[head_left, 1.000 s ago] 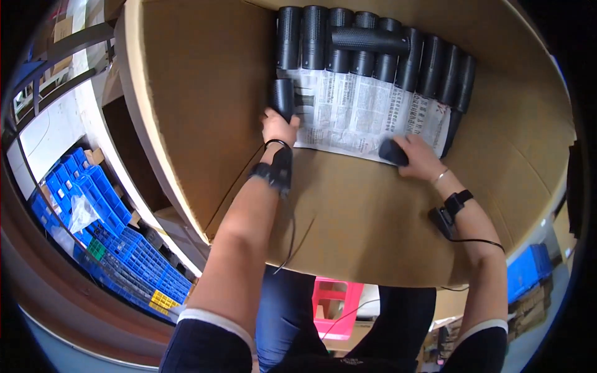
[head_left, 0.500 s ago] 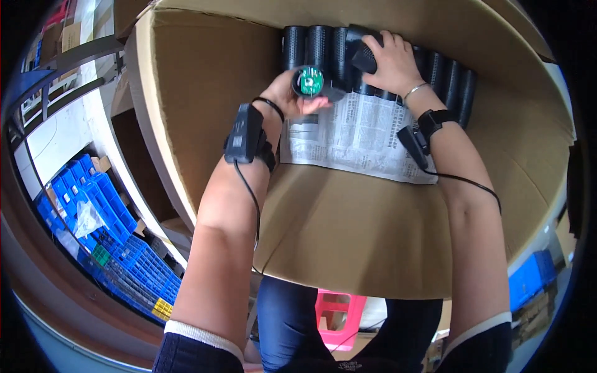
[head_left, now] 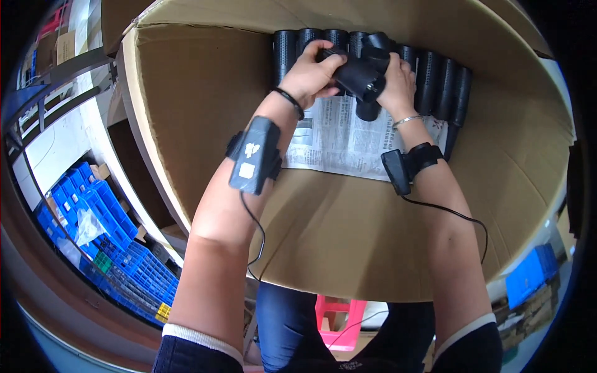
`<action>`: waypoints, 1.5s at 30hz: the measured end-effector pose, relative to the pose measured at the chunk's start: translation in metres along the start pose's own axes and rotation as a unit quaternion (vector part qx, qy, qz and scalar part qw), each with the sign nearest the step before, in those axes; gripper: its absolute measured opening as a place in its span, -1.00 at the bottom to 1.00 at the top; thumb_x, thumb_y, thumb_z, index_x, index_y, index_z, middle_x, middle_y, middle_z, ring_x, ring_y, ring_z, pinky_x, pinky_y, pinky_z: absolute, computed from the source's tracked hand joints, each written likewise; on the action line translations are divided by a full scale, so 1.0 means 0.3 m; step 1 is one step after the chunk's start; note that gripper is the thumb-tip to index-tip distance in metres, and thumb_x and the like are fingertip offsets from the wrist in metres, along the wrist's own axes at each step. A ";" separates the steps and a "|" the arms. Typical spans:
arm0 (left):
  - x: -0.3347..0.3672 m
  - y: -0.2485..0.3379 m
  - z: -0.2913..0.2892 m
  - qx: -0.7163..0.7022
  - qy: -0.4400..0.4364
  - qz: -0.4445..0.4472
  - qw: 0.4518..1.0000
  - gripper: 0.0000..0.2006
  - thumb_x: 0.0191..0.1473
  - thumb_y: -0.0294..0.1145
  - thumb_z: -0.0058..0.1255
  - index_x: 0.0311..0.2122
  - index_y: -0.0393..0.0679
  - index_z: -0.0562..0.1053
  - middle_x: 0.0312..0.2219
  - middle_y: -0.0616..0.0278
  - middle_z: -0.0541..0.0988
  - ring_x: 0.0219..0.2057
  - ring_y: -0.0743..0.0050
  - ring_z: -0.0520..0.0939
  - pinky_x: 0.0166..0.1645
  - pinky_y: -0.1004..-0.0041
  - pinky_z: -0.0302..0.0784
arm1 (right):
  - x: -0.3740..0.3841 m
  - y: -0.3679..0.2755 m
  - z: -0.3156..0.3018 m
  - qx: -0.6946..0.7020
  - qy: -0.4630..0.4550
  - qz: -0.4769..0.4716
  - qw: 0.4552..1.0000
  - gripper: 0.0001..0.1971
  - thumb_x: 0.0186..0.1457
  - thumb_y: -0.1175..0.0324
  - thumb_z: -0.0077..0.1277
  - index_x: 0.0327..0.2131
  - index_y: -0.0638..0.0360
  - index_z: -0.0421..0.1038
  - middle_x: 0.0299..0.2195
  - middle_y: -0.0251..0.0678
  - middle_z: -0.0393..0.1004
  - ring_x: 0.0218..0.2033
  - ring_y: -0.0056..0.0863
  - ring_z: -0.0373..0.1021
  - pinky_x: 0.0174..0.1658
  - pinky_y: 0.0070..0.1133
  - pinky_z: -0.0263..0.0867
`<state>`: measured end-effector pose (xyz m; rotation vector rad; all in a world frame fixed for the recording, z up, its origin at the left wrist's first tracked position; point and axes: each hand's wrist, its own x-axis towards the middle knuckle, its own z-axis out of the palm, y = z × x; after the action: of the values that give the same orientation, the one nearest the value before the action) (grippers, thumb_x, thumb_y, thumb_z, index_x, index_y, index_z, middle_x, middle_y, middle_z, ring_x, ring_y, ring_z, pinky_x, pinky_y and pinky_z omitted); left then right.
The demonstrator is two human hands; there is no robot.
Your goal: The person picks up black cylinders from a cardboard box and places them onto a green conveyor belt. The person then fits a black cap onto the end of each cylinder before gathering them and placing them back into the box.
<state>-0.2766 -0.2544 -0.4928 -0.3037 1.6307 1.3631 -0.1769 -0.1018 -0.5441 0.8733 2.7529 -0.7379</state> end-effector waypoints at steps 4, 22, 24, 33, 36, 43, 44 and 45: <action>0.167 -0.135 -0.039 0.187 0.123 0.186 0.957 -0.39 -0.14 -0.12 0.28 0.01 0.01 0.25 -0.21 -0.17 0.48 -0.22 -0.07 0.53 -0.07 0.28 0.46 | 0.014 -0.078 0.019 0.040 -0.018 0.073 0.996 -0.15 -0.25 -0.07 0.22 0.06 0.23 0.15 0.01 0.11 0.27 0.07 0.07 0.19 0.11 -0.19 0.13; 0.299 -0.290 -0.283 0.203 0.213 -0.075 0.953 0.38 -0.46 0.63 -0.02 0.29 -0.31 -0.16 0.21 -0.31 0.04 0.24 -0.12 0.13 0.27 0.23 0.10 | 0.039 0.164 0.146 0.075 0.026 0.057 0.995 -0.04 -0.10 -0.36 0.00 0.16 0.29 0.14 0.00 0.21 0.27 0.16 0.07 0.10 0.12 -0.30 0.18; 0.295 -0.284 -0.288 0.210 0.193 -0.082 0.955 0.33 -0.45 0.56 0.09 0.23 -0.41 -0.02 0.15 -0.29 0.16 0.19 -0.06 0.23 0.22 0.22 0.19 | 0.038 0.156 0.168 0.093 0.018 0.087 0.992 -0.03 -0.10 -0.36 -0.02 0.16 0.31 0.14 0.02 0.21 0.25 0.15 0.07 0.12 0.13 -0.29 0.17; 0.214 -0.267 -0.275 -0.006 0.087 -0.016 0.996 -0.10 -0.15 0.10 0.25 0.13 -0.38 0.15 -0.06 -0.07 0.44 -0.06 0.21 0.49 0.05 0.29 0.40 | 0.073 0.226 0.116 0.259 -0.121 0.202 0.937 0.38 -0.44 -0.40 0.20 0.26 0.42 -0.27 0.22 0.28 -0.12 0.25 0.05 -0.02 0.23 -0.25 0.04; 0.205 -0.253 -0.302 -0.041 0.028 -0.034 0.998 -0.11 -0.18 0.08 0.26 0.14 -0.29 0.16 -0.06 0.02 0.45 -0.05 0.21 0.48 0.05 0.27 0.39 | 0.075 0.181 0.079 0.264 -0.136 0.190 0.936 0.44 -0.46 -0.36 0.25 0.26 0.42 -0.38 0.24 0.27 -0.17 0.27 0.02 -0.08 0.24 -0.31 0.01; 0.173 -0.241 -0.309 -0.096 -0.006 0.034 0.995 -0.10 -0.15 0.17 0.20 0.21 -0.09 0.11 0.10 0.06 0.29 0.12 0.16 0.30 0.18 0.14 0.19 | 0.082 0.204 0.075 0.458 -0.199 0.151 0.853 0.04 -0.28 -0.16 0.31 0.16 0.33 0.08 0.09 0.00 0.23 0.15 -0.19 0.16 0.23 -0.40 0.04; 0.182 -0.242 -0.307 -0.096 -0.008 0.034 0.995 -0.10 -0.15 0.17 0.20 0.21 -0.09 0.11 0.10 0.06 0.29 0.12 0.16 0.30 0.18 0.14 0.19 | 0.103 0.236 0.083 0.508 -0.216 0.160 0.818 -0.02 -0.24 -0.11 0.31 0.14 0.32 0.12 0.06 -0.06 0.28 0.13 -0.23 0.20 0.22 -0.42 0.06; 0.192 -0.242 -0.305 -0.133 -0.025 0.019 0.991 -0.08 -0.16 0.21 0.18 0.22 -0.10 0.11 0.11 0.06 0.28 0.13 0.16 0.29 0.19 0.13 0.18 | 0.116 0.266 0.095 0.556 -0.232 0.168 0.780 -0.09 -0.20 -0.06 0.31 0.13 0.31 0.16 0.03 -0.13 0.32 0.10 -0.27 0.24 0.22 -0.44 0.08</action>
<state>-0.3011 -0.3375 -0.5899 -0.3924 1.4194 1.6081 -0.1591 -0.0423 -0.6113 1.0597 1.4707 -2.1728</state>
